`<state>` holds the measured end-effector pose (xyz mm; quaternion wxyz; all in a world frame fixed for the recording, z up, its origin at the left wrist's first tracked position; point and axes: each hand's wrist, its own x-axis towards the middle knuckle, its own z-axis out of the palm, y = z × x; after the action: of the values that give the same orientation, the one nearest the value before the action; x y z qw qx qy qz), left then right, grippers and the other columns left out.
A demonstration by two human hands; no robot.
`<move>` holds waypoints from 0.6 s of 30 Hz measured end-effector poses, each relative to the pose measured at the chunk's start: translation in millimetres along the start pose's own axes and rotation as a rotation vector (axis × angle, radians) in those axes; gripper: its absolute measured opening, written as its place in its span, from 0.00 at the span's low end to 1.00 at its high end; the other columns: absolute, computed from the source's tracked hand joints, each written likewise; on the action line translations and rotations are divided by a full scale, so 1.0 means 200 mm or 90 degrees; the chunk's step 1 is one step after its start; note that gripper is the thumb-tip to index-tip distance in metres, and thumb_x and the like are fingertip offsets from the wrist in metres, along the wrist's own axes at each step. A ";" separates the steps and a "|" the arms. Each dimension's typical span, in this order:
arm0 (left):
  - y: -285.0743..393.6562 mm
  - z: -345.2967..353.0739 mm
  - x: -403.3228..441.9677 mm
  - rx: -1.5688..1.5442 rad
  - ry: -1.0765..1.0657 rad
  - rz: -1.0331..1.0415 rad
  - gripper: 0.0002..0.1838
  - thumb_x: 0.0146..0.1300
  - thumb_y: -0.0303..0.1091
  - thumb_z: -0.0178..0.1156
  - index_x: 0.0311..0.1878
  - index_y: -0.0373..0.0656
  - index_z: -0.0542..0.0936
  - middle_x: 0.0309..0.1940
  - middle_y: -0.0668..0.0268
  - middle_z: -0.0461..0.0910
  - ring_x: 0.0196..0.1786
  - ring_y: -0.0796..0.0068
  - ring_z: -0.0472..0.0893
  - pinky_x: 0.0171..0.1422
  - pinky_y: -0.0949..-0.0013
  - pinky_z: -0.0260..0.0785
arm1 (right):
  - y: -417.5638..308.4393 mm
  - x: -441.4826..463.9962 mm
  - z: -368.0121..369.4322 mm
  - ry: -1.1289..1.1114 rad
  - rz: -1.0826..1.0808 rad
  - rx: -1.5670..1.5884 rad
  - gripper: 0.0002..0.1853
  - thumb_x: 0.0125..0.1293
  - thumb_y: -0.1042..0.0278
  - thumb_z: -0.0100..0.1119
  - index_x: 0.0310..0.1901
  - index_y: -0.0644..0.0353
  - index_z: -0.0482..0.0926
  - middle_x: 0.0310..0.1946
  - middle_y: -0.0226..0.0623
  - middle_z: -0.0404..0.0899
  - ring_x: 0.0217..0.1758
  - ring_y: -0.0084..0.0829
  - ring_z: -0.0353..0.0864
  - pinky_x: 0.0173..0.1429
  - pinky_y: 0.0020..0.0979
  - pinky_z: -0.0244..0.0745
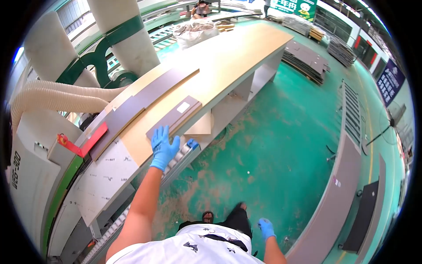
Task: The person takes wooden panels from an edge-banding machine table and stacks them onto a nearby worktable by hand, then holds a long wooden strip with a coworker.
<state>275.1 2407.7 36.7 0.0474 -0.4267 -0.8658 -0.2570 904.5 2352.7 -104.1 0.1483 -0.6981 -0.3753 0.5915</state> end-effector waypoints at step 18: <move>-0.70 0.08 1.02 0.333 0.125 -0.353 0.40 0.61 0.59 0.53 0.70 0.41 0.66 0.71 0.45 0.60 0.74 0.41 0.55 0.77 0.47 0.42 | -3.21 1.07 1.98 -0.376 -1.022 -0.332 0.24 0.62 0.65 0.60 0.58 0.66 0.75 0.55 0.54 0.77 0.61 0.48 0.75 0.67 0.41 0.66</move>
<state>41.9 2490.0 26.6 0.1660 -0.1239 -0.9757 -0.0708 312.5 2842.0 59.5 0.2514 -0.0562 -0.8964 0.3607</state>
